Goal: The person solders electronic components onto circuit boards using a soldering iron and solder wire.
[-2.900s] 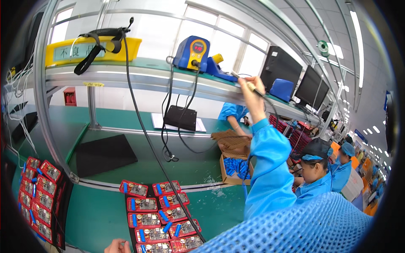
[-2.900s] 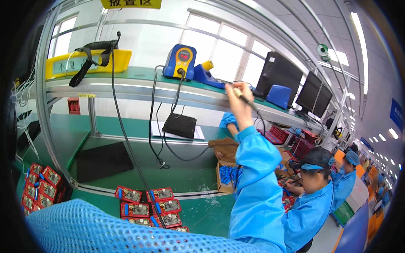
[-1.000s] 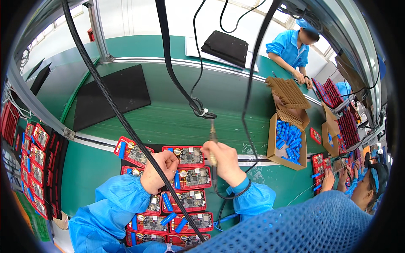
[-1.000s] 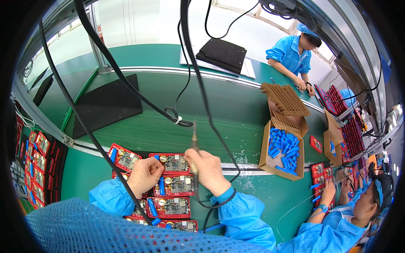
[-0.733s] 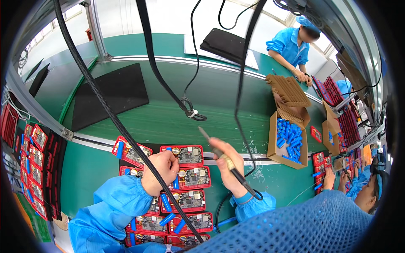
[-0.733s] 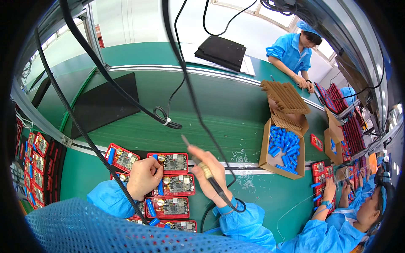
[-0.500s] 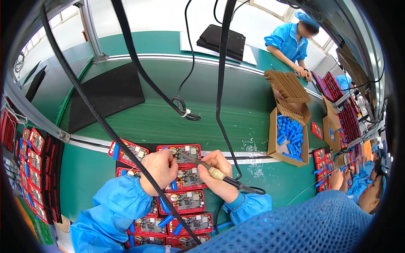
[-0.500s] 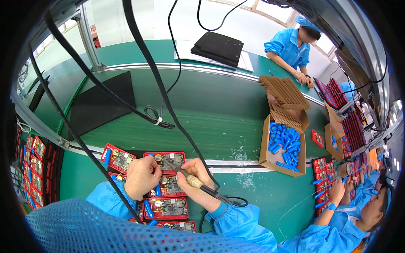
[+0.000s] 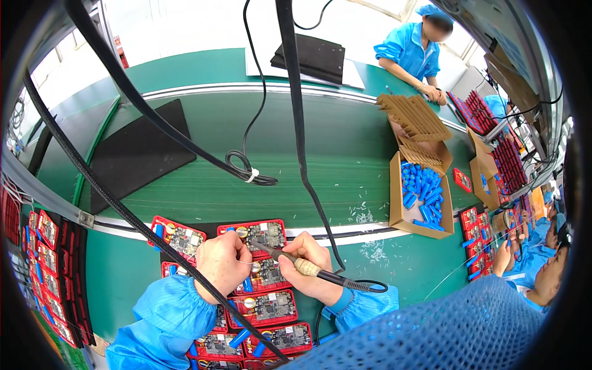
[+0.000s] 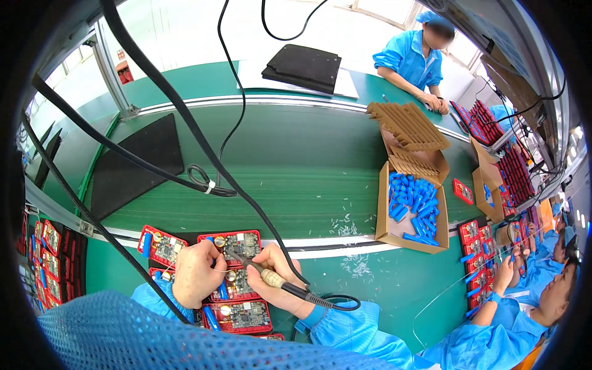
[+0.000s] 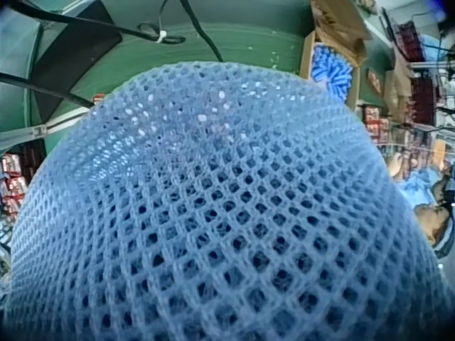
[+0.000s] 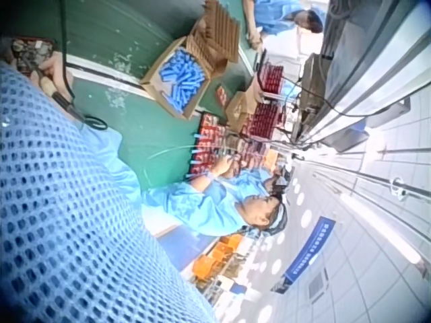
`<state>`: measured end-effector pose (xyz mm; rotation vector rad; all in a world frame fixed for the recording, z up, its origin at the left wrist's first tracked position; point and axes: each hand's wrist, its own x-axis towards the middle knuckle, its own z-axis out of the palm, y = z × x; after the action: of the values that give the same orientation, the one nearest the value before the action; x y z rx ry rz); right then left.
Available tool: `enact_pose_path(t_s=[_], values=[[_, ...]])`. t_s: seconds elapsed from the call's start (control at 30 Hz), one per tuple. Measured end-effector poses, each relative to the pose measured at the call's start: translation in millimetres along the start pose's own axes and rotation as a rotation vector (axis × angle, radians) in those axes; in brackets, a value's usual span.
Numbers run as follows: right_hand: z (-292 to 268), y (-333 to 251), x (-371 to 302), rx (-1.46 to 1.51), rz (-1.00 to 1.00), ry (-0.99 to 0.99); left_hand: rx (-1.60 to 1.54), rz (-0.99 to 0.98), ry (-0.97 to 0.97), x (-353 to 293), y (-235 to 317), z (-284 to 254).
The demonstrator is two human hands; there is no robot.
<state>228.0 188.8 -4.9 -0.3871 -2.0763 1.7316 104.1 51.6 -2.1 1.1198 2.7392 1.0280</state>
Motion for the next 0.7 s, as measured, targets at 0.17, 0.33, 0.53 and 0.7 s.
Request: enact_pose_path(t_s=[0.17,0.33,0.53,0.7], values=[[-0.8,0.8,-0.2,-0.016,-0.001,-0.023,-0.038,-0.076,-0.058,0.4,1.4,-2.3],[-1.6,4.6,-0.7,-0.009,-0.015,-0.037,-0.047,-0.143,-0.105,1.9,4.0,-4.3],[-2.1,6.0,-1.4,0.019,0.007,-0.042,-0.019,-0.124,-0.109,3.9,6.0,-8.0],[-0.3,8.4,-0.5,0.028,-0.011,-0.047,-0.014,-0.126,-0.135,4.3,4.9,-7.6]])
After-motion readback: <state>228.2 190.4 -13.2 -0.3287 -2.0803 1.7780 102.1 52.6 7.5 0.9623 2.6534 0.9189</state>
